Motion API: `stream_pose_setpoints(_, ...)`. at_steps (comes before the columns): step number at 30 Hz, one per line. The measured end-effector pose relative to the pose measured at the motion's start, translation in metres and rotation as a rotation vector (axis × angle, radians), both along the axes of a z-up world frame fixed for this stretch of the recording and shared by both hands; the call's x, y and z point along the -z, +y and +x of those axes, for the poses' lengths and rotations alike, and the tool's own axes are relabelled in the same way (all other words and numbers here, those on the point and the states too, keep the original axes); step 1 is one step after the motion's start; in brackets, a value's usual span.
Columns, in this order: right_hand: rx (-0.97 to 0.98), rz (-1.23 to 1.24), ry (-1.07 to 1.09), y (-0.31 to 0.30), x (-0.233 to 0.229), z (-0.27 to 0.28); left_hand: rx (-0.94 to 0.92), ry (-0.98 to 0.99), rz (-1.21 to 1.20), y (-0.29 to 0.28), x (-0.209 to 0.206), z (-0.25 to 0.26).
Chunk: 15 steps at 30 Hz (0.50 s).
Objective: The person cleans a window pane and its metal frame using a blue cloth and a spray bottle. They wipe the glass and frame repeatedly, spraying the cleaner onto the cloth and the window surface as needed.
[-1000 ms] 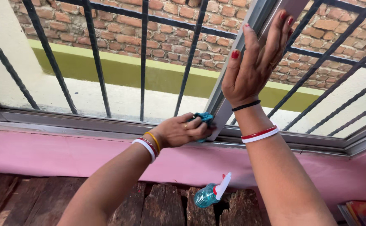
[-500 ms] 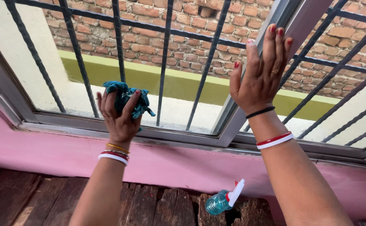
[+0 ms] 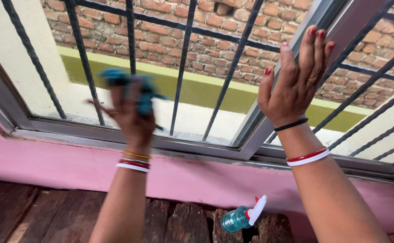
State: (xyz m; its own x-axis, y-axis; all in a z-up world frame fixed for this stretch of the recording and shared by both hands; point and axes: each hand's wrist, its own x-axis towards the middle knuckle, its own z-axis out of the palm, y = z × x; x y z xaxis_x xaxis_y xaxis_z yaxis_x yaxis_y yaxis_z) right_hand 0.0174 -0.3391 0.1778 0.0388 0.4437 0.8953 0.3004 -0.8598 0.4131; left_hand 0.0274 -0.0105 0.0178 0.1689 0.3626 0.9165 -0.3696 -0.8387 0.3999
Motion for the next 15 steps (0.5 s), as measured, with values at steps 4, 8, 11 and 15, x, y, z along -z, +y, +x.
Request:
stream_pose_setpoints(4,0.084,-0.037,-0.015,0.002,0.001,0.001,-0.241,0.026,-0.28,0.062,0.018,-0.017)
stream_pose_setpoints(8,0.204,-0.084,0.166,0.024,0.032,-0.004,0.056,-0.211,-0.6,0.029,0.02,-0.005)
stream_pose_setpoints(11,0.156,-0.175,0.241,0.03,0.046,-0.009,0.15,-0.074,-0.416,-0.032,0.016,-0.013)
stream_pose_setpoints(15,0.126,-0.173,0.24,0.028,0.044,-0.011,0.123,0.014,0.168,-0.067,-0.003,-0.028)
